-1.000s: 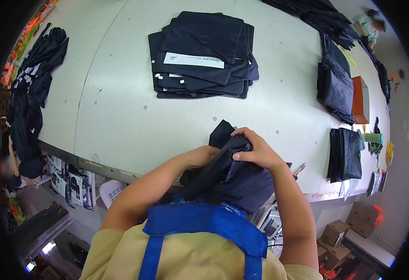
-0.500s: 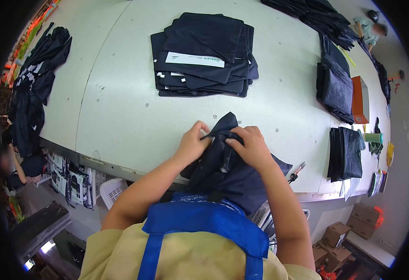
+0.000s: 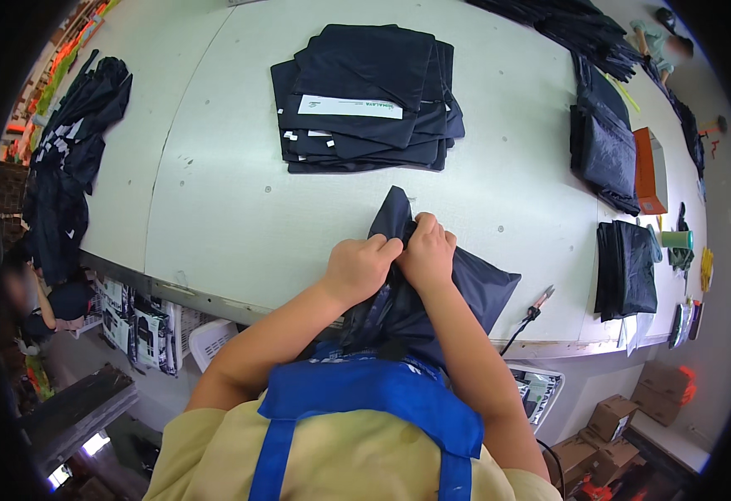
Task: The person folds dark jackets on a white table, aligning edges and smoothing the fabric. They use shears to trim loose threads from the jackets and place the finished items into a white basket.
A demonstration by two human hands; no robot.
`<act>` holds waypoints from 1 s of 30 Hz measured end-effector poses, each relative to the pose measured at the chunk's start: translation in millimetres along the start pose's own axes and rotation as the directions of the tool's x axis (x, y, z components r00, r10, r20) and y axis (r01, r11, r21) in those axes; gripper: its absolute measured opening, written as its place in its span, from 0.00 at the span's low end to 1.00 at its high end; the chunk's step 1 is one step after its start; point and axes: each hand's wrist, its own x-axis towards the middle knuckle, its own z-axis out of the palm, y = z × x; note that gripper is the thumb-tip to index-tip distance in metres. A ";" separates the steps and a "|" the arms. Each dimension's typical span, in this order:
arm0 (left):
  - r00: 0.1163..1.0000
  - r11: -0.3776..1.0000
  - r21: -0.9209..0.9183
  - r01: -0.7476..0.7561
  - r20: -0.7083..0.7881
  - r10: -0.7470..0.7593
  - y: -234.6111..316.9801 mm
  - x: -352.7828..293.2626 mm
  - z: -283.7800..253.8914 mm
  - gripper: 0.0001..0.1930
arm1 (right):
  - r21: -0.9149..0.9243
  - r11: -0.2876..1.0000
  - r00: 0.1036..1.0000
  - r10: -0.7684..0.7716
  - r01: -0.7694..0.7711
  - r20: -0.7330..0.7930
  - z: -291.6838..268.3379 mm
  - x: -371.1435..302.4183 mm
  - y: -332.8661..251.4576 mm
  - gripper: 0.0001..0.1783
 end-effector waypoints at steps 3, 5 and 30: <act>0.976 0.974 -0.083 0.212 -0.038 -0.215 -7.8 10.6 4.2 0.03 | -0.082 0.993 0.989 -0.079 0.089 0.127 -8.6 3.0 -3.9 0.40; 0.926 0.917 -0.145 0.371 -0.007 -0.376 -14.8 24.1 1.3 0.06 | -0.050 0.987 0.975 -0.146 0.156 0.165 -14.8 -3.4 -2.1 0.41; 0.733 0.673 -0.296 0.678 0.341 -0.589 -16.0 -67.9 -21.6 0.08 | 0.223 0.873 0.900 -0.433 0.434 -0.058 -23.3 -83.6 -44.9 0.26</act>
